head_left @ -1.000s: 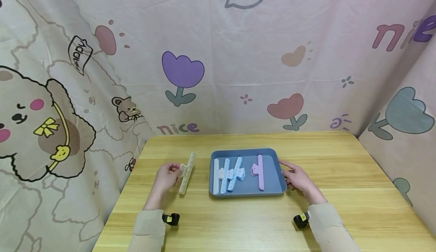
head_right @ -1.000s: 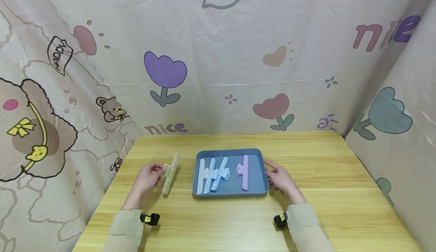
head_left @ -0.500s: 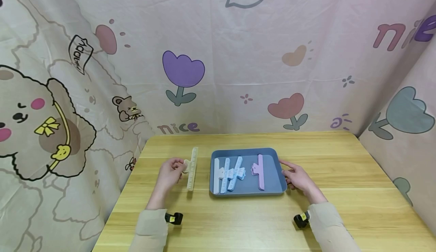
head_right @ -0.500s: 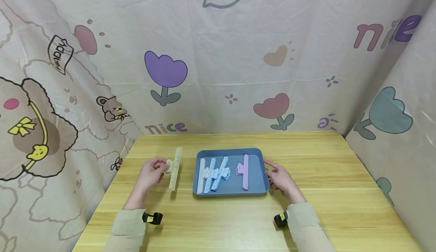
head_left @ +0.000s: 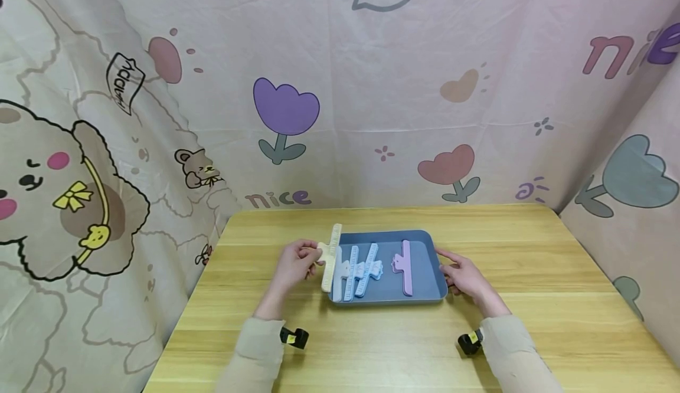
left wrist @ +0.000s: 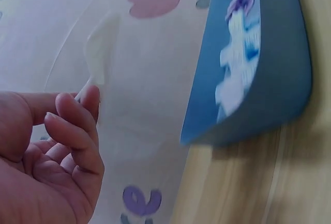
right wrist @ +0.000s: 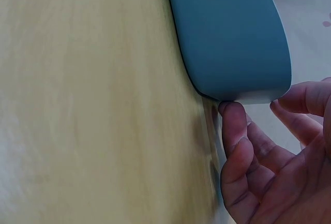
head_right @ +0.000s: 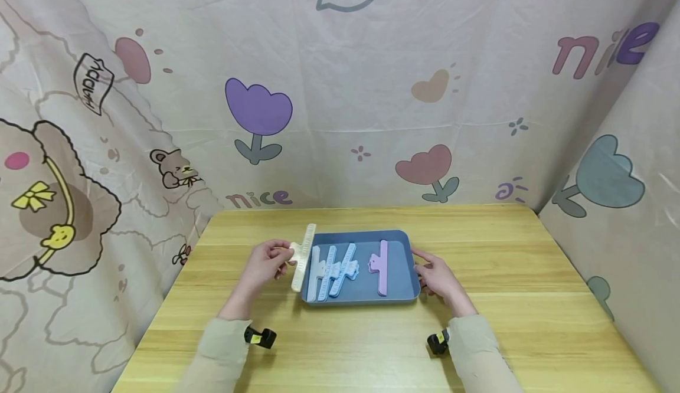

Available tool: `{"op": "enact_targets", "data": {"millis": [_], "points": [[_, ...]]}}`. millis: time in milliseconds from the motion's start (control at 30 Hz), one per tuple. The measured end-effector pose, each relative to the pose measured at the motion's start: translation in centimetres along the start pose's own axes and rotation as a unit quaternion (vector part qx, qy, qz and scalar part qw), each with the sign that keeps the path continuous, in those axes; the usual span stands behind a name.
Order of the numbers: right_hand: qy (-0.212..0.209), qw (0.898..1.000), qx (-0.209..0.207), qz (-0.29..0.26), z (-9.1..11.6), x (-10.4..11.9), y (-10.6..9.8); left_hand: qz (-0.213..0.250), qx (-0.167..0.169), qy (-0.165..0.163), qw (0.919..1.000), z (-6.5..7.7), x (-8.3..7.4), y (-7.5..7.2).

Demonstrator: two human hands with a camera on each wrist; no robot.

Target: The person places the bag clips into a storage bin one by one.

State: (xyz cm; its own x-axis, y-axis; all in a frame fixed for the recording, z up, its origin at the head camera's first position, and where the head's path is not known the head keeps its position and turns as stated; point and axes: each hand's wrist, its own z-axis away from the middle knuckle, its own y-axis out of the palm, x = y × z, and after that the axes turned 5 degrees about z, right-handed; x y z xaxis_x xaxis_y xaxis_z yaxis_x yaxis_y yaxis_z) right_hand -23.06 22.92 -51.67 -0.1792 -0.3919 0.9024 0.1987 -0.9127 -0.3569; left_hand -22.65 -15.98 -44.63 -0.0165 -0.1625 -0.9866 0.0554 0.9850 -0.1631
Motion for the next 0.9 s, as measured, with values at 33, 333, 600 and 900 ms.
{"op": "enact_targets", "data": {"millis": [33,333,600,900], "points": [[0.001,1.0,0.0,0.0,0.0,0.0,0.0,0.0,0.005,-0.004,1.0,-0.1,-0.2,0.4],[-0.002,1.0,0.007,-0.014,-0.1,-0.2,-0.1,0.005,0.066,-0.044,0.9968,-1.0,-1.2,3.4],[-0.024,1.0,0.007,-0.017,-0.1,-0.5,-0.2,0.019,0.091,-0.054,0.9942,-1.5,-0.3,5.2],[-0.043,0.999,0.006,0.007,0.7,-0.3,-0.5,0.041,0.095,-0.058,0.993,-1.4,-0.1,6.6]]}}
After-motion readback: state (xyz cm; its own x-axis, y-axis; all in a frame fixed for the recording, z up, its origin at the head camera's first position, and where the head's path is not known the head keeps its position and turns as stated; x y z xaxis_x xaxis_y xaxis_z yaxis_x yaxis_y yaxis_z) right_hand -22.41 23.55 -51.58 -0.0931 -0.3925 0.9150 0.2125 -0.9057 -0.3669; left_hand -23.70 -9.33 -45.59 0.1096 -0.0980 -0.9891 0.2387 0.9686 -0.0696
